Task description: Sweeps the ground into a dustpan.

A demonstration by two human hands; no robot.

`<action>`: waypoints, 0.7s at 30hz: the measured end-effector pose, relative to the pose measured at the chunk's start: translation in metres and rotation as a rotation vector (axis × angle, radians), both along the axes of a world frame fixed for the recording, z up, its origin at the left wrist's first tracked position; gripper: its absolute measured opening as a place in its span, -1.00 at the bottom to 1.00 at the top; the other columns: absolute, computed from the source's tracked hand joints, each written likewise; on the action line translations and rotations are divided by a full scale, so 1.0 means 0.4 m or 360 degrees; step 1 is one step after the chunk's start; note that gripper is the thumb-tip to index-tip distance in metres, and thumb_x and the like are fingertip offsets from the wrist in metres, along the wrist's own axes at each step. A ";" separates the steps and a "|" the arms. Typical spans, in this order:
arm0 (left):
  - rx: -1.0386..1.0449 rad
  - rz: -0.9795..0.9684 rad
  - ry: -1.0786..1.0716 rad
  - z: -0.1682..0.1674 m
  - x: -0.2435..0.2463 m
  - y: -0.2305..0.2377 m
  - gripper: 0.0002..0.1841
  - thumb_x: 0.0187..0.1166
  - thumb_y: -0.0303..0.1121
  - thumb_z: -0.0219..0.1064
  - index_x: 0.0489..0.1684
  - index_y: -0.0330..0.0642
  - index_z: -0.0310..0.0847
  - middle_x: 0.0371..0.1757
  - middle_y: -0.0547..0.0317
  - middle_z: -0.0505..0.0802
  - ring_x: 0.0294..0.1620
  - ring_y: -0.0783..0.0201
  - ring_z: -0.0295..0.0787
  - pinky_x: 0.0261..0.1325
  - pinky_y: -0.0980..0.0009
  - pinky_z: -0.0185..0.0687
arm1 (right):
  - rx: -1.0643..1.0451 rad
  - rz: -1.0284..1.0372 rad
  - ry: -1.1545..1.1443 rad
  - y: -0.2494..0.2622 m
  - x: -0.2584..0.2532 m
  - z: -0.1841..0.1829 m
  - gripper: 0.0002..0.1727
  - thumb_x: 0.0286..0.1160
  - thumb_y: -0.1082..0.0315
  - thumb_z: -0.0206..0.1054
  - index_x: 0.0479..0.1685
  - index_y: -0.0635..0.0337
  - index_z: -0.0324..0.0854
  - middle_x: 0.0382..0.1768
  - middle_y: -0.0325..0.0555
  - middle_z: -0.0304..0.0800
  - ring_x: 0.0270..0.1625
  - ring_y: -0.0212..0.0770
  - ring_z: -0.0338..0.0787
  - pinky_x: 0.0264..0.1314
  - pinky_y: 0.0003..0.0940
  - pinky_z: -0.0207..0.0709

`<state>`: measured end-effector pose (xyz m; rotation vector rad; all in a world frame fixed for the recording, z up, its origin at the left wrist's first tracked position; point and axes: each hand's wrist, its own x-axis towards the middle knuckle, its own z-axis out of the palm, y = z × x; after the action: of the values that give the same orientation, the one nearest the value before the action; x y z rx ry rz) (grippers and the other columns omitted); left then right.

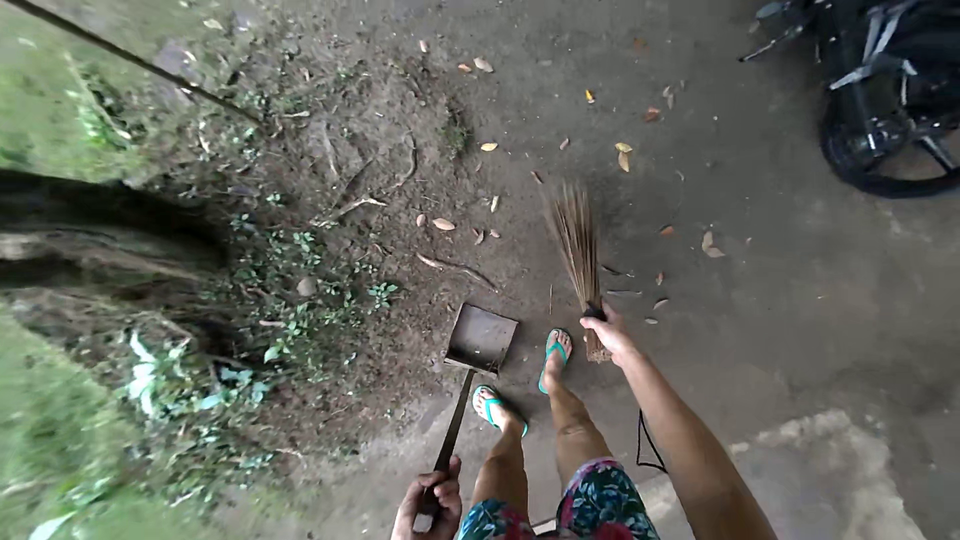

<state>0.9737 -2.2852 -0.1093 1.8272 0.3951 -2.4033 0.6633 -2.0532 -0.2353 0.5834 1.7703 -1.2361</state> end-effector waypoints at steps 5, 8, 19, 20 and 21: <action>0.0097 -0.0499 -0.0049 0.001 -0.040 -0.014 -0.66 0.68 -0.30 -0.07 -0.02 -0.34 0.59 -0.15 -0.06 0.87 -0.54 0.40 0.81 -0.57 0.63 0.71 | 0.0203 -0.0779 0.0034 0.108 0.115 0.007 -0.13 0.54 0.39 0.41 0.87 0.03 0.06 0.46 0.28 0.55 0.20 0.12 0.75 0.15 0.09 0.69; 0.0142 -0.0747 -0.0161 -0.002 -0.054 -0.033 -0.58 0.76 -0.11 -0.09 0.04 -0.25 0.57 -0.15 -0.02 0.87 -0.59 0.40 0.78 -0.63 0.60 0.68 | 0.0504 -0.1269 -0.0109 0.171 0.124 -0.038 -0.28 0.59 0.39 0.37 0.76 0.18 0.18 0.42 0.36 0.54 0.28 0.22 0.68 0.22 0.20 0.60; 0.0091 -0.1357 -0.0222 0.015 -0.105 -0.030 -0.41 0.83 0.08 -0.30 0.12 -0.19 0.56 -0.21 0.09 0.86 -0.63 0.45 0.71 -0.65 0.61 0.63 | -0.0229 -0.0996 -0.0431 -0.003 -0.015 -0.017 -0.46 0.51 0.40 0.40 0.51 0.19 0.45 0.03 0.15 0.71 -0.09 -0.03 0.74 -0.05 -0.04 0.68; 0.0069 -0.1424 -0.0222 0.019 -0.113 -0.027 -0.41 0.83 0.08 -0.32 0.11 -0.18 0.56 -0.25 0.11 0.85 -0.64 0.45 0.70 -0.66 0.61 0.62 | -0.0285 -0.1013 -0.0408 0.002 -0.015 -0.004 -0.46 0.51 0.40 0.39 0.52 0.17 0.44 -0.04 0.11 0.71 -0.18 -0.07 0.75 -0.15 -0.10 0.70; 0.0042 -0.1494 -0.0240 0.024 -0.123 -0.025 -0.38 0.83 0.10 -0.34 0.09 -0.17 0.57 -0.30 0.14 0.84 -0.66 0.45 0.68 -0.67 0.60 0.61 | -0.0320 -0.1031 -0.0389 0.010 -0.007 0.011 -0.44 0.52 0.41 0.39 0.54 0.16 0.42 -0.07 0.10 0.71 -0.22 -0.09 0.75 -0.19 -0.14 0.70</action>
<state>0.9246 -2.2954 -0.0998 2.5796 -0.5917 -2.6918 0.6606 -2.0492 -0.2308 1.1900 1.2649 -1.6648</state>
